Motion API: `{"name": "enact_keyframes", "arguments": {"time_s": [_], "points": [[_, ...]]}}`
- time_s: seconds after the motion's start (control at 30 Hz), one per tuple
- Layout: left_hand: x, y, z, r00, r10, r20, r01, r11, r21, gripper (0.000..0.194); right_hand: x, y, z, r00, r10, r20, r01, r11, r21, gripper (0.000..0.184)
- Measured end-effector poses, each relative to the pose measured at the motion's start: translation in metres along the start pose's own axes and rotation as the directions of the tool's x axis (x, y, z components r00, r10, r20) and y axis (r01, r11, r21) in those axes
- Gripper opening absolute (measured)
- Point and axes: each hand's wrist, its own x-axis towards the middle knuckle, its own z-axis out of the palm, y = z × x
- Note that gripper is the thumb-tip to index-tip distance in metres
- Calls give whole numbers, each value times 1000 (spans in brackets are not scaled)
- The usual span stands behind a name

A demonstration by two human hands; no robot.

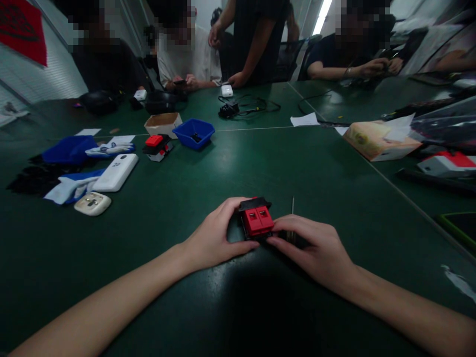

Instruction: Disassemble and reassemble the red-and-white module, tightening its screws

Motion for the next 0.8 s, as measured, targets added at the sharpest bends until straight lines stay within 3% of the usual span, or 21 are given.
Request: {"name": "enact_keyframes", "arguments": {"time_s": [0.27, 0.43, 0.8], "points": [[1, 4, -1, 1000, -4, -10, 4, 1000, 16, 73, -2, 1, -1, 998, 47, -37, -49, 998, -37, 16], [1, 5, -1, 1000, -11, -14, 11, 1000, 18, 72, -2, 2, -1, 997, 76, 6, -76, 997, -22, 14], [1, 5, -1, 1000, -13, -10, 13, 1000, 22, 74, 1, 1, 0, 1000, 0, -13, 0, 999, 34, 13]]}}
